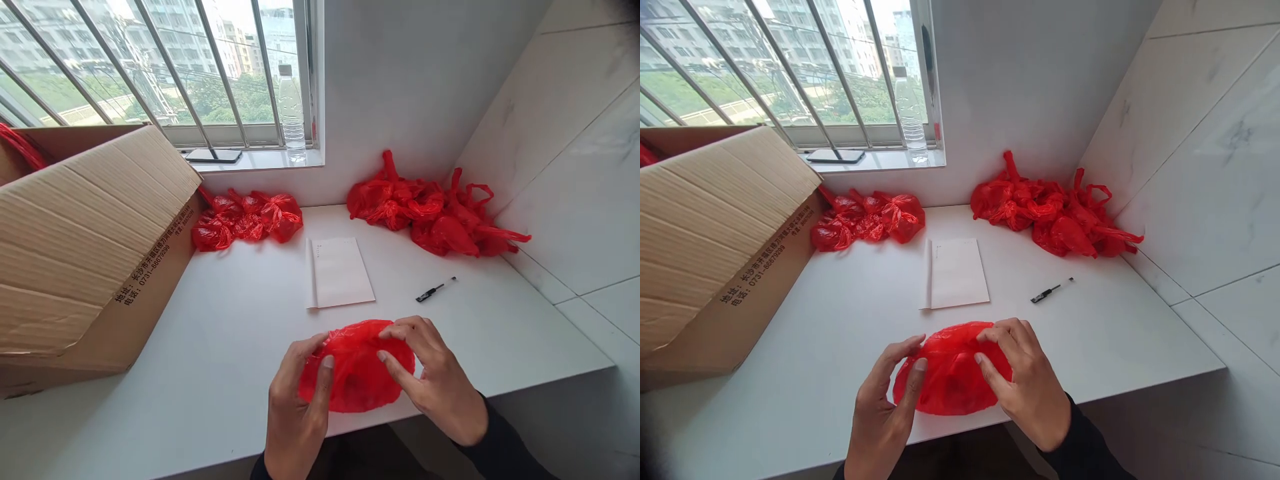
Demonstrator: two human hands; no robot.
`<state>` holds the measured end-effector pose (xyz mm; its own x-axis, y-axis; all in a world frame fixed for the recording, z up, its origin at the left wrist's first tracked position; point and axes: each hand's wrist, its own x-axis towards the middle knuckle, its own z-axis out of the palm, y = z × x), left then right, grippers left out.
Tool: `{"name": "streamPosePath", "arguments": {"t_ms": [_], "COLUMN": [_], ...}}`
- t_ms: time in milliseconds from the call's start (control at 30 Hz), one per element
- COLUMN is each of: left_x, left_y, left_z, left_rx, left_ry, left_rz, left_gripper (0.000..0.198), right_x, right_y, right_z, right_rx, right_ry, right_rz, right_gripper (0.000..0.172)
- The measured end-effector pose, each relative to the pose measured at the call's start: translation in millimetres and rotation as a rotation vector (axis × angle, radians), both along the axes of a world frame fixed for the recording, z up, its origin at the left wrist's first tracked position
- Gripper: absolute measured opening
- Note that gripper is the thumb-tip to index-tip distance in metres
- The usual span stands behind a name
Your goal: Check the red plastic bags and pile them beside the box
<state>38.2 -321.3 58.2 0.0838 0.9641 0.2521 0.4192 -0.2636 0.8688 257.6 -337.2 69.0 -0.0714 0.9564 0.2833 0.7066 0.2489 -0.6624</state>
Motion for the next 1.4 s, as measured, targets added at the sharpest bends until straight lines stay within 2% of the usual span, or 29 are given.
{"name": "streamPosePath", "arguments": {"t_ms": [100, 167, 333, 700, 833, 900, 967, 1033, 1167, 1300, 1400], "left_x": [5.5, 8.8, 10.4, 11.6, 14.2, 13.9, 11.1, 6.2, -3.4, -3.2, -0.6], "left_y": [0.6, 2.2, 5.6, 3.1, 1.5, 1.8, 2.7, 3.8, 4.4, 4.5, 5.2], "left_z": [-2.2, -3.7, -2.2, 8.5, 9.2, 10.3, 12.1, 13.9, 13.1, 8.1, 7.2], "left_rx": [0.089, 0.125, 0.149, 0.131, 0.126, 0.119, 0.098, 0.036, -0.099, -0.09, -0.049], "left_ry": [0.138, 0.178, 0.097, 0.046, 0.085, 0.089, 0.061, 0.015, -0.049, -0.048, -0.006], "left_rz": [-0.065, -0.115, -0.104, -0.1, -0.127, -0.128, -0.088, 0.02, 0.24, 0.244, 0.184], "left_gripper": [0.043, 0.036, 0.019, 0.019, 0.028, 0.021, 0.011, 0.006, 0.016, 0.026, 0.032], "right_x": [0.0, 0.6, 3.5, 6.7, 7.6, 8.3, 10.1, 13.5, 21.1, 18.0, 6.7], "right_y": [3.4, 3.4, 2.2, 1.1, 0.5, -0.7, -2.6, -4.7, -7.5, -8.1, -14.6], "right_z": [-3.5, -4.1, -6.3, -3.0, -4.3, -2.6, 0.5, 3.3, 4.3, 11.2, 33.8], "right_rx": [-0.018, -0.021, -0.03, -0.037, -0.023, -0.021, -0.037, -0.07, -0.132, -0.103, -0.015], "right_ry": [0.024, 0.034, 0.008, 0.032, 0.016, 0.042, 0.086, 0.132, 0.175, 0.201, 0.312], "right_rz": [0.033, 0.032, -0.009, 0.001, -0.008, -0.046, -0.102, -0.156, -0.22, -0.21, -0.148], "right_gripper": [0.012, 0.01, 0.011, 0.012, 0.01, 0.011, 0.013, 0.014, 0.015, 0.012, 0.017]}}
